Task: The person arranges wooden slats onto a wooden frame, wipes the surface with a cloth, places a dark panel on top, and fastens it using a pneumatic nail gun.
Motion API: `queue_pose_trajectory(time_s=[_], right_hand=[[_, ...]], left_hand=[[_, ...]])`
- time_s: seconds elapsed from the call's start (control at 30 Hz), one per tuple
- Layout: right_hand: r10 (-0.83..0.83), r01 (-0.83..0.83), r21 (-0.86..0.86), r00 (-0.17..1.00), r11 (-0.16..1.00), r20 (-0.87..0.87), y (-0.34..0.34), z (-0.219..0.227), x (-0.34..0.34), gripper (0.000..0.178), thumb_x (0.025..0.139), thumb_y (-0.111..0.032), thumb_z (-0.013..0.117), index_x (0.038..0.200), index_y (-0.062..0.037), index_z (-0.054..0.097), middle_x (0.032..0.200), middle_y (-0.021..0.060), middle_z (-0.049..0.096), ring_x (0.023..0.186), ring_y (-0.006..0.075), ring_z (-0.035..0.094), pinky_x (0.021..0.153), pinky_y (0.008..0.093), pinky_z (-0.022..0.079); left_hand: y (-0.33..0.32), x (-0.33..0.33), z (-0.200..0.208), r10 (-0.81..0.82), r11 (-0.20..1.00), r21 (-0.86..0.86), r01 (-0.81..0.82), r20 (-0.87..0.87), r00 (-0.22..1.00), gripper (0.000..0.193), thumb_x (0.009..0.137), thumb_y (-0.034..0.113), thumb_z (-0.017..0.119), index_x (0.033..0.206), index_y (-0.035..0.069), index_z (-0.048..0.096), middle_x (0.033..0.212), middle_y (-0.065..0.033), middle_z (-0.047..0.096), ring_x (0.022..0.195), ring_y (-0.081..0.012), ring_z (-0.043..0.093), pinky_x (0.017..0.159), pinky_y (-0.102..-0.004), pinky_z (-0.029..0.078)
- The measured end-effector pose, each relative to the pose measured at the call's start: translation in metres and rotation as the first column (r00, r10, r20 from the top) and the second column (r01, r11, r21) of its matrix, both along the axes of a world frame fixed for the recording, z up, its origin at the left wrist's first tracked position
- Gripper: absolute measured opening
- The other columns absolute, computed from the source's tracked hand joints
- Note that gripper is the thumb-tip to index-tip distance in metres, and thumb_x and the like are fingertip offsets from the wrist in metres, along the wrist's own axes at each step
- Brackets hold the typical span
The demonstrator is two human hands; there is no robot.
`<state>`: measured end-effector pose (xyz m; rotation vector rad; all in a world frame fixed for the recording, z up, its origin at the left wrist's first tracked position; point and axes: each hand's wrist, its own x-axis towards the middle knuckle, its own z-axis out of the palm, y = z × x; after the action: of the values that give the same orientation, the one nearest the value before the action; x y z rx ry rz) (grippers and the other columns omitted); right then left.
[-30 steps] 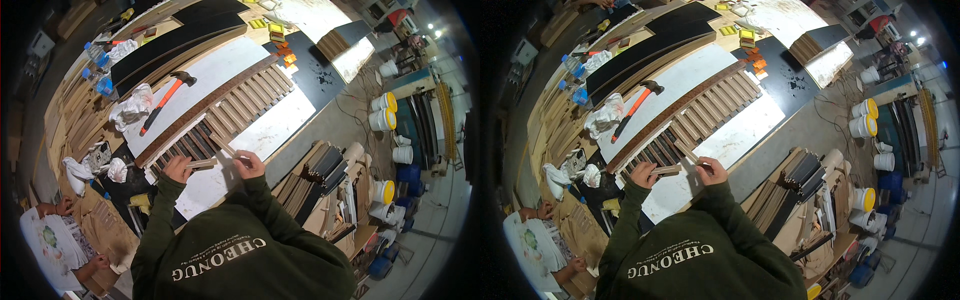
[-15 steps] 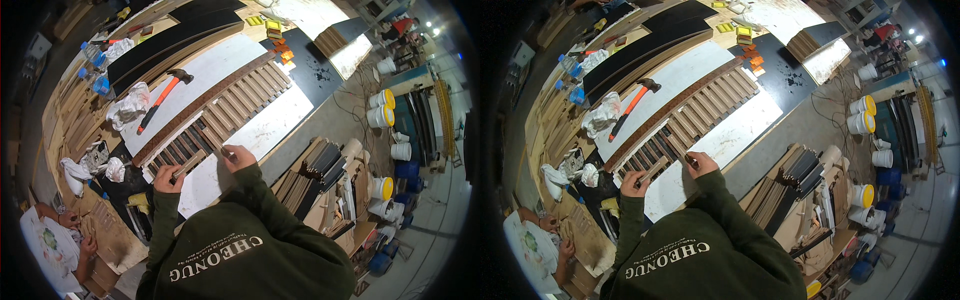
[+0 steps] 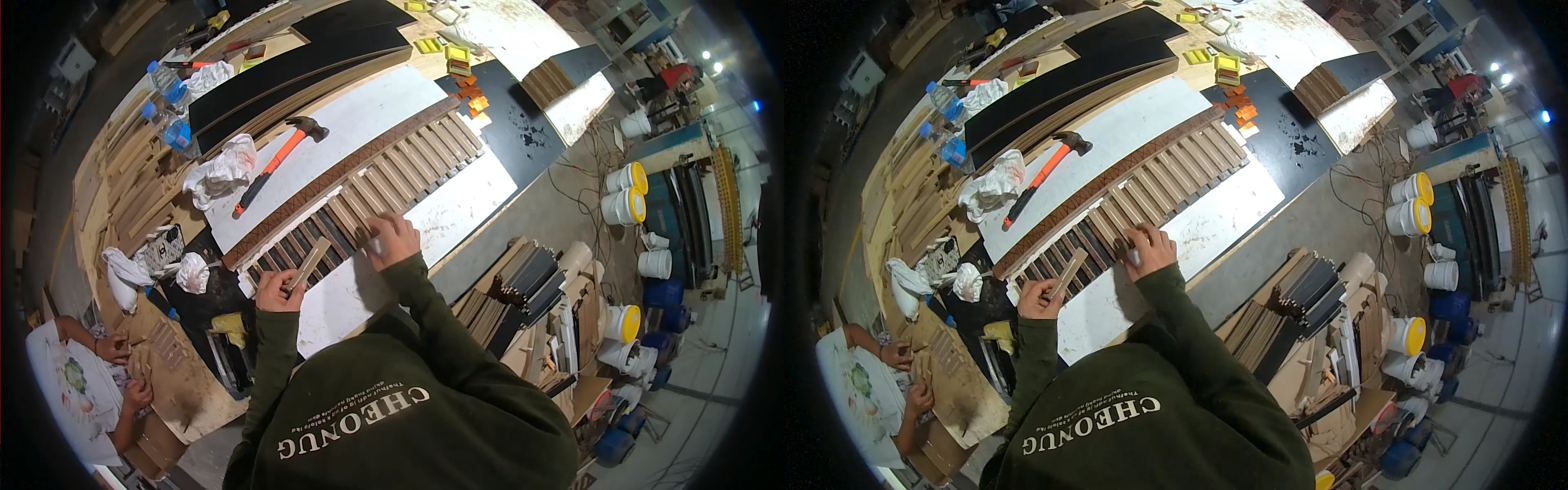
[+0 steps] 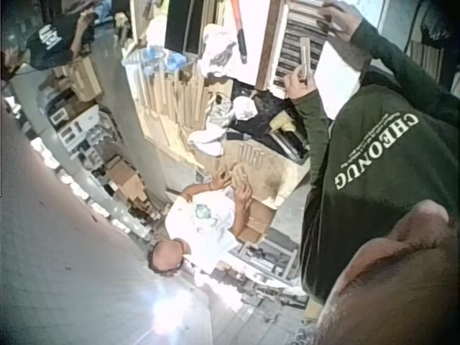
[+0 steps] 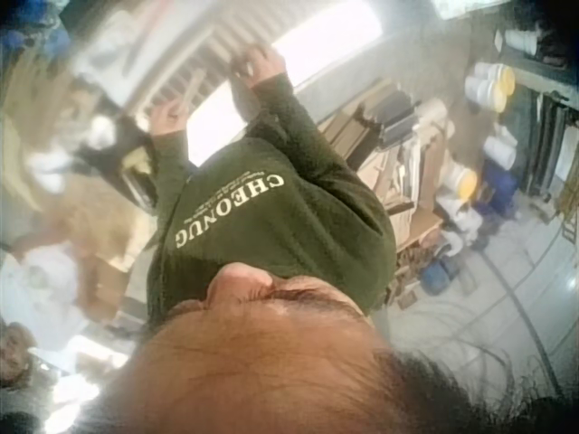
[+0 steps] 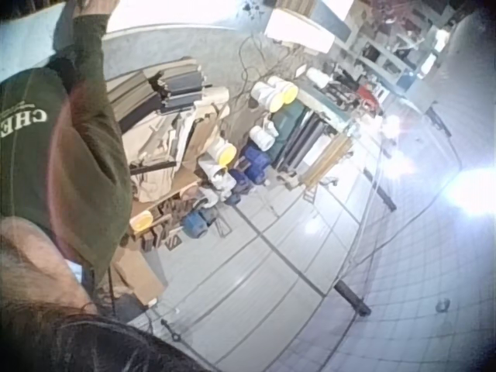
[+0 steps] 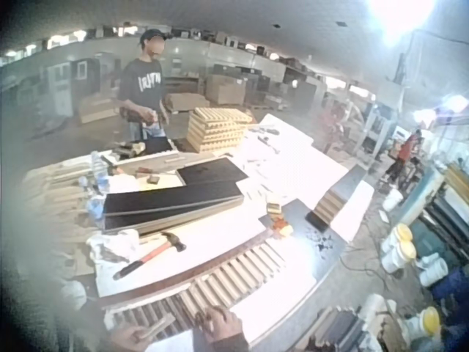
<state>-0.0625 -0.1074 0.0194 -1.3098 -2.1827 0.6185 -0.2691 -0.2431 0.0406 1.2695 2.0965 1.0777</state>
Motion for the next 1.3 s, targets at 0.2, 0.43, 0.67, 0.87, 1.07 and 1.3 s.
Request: queue_pose_trajectory(time_s=[0.2, 0.43, 0.67, 0.87, 1.07, 1.3], right_hand=[[-0.099, 0.1, -0.088, 0.995, 0.991, 0.016, 0.01, 0.013, -0.016, 0.064, 0.06, -0.012, 0.073, 0.117, -0.0172, 0.046, 0.121, 0.0087, 0.042, 0.112, 0.0301, 0.04, 0.088, 0.0442, 0.034], [0.018, -0.081, -0.216, 0.959, 0.973, -0.283, -0.017, -0.013, 0.012, 0.048, 0.068, -0.008, 0.06, 0.114, -0.0066, 0.05, 0.101, 0.0148, 0.052, 0.092, 0.03, 0.053, 0.079, 0.0377, 0.044], [-0.023, -0.122, -0.344, 0.921, 0.931, -0.389, -0.04, -0.022, 0.014, 0.052, 0.071, -0.011, 0.067, 0.119, -0.0042, 0.048, 0.098, 0.0134, 0.052, 0.089, 0.0253, 0.055, 0.079, 0.0329, 0.046], [-0.038, -0.093, -0.338, 0.931, 0.936, -0.362, -0.039, -0.022, 0.005, 0.048, 0.072, -0.012, 0.07, 0.115, -0.0039, 0.05, 0.093, 0.014, 0.058, 0.082, 0.0264, 0.06, 0.073, 0.0346, 0.049], [-0.009, -0.065, -0.213, 0.944, 0.975, -0.329, -0.042, -0.021, -0.001, 0.039, 0.07, -0.012, 0.068, 0.106, -0.0022, 0.054, 0.082, 0.0155, 0.061, 0.074, 0.0306, 0.061, 0.069, 0.036, 0.049], [-0.002, -0.058, -0.166, 0.94, 0.984, -0.342, -0.045, -0.022, 0.002, 0.038, 0.07, -0.014, 0.066, 0.104, -0.0025, 0.055, 0.081, 0.0147, 0.059, 0.074, 0.031, 0.059, 0.067, 0.0376, 0.048]], left_hand=[[0.014, 0.006, 0.004, 0.034, 0.996, -0.08, -0.028, 0.077, 0.996, 0.021, 0.07, 0.008, 0.069, 0.09, 0.005, 0.065, 0.081, -0.0075, 0.053, 0.069, -0.019, 0.055, 0.061, -0.0301, 0.046], [0.064, 0.001, 0.005, -0.449, 0.858, -0.026, 0.513, -0.525, 0.723, 0.018, 0.07, 0.008, 0.062, 0.088, 0.01, 0.06, 0.085, -0.0053, 0.05, 0.082, -0.024, 0.05, 0.07, -0.0366, 0.043], [0.116, -0.011, -0.028, -0.611, 0.671, -0.113, 0.733, -0.643, 0.461, 0.021, 0.07, 0.005, 0.056, 0.09, 0.012, 0.059, 0.088, -0.0064, 0.046, 0.081, -0.0253, 0.049, 0.066, -0.0365, 0.043], [0.132, -0.011, -0.033, -0.71, 0.628, -0.16, 0.761, -0.519, 0.477, 0.024, 0.075, 0.006, 0.054, 0.097, 0.012, 0.059, 0.095, -0.012, 0.048, 0.088, -0.0311, 0.052, 0.072, -0.0391, 0.046], [0.131, -0.012, -0.032, -0.727, 0.639, -0.214, 0.738, -0.483, 0.489, 0.027, 0.076, 0.005, 0.054, 0.101, 0.014, 0.061, 0.092, -0.0124, 0.051, 0.086, -0.0306, 0.054, 0.071, -0.0379, 0.047], [0.115, -0.009, -0.007, -0.553, 0.798, -0.011, 0.602, -0.411, 0.725, 0.031, 0.076, 0.0, 0.052, 0.105, 0.009, 0.057, 0.094, -0.0124, 0.054, 0.09, -0.0318, 0.054, 0.076, -0.0405, 0.046]])
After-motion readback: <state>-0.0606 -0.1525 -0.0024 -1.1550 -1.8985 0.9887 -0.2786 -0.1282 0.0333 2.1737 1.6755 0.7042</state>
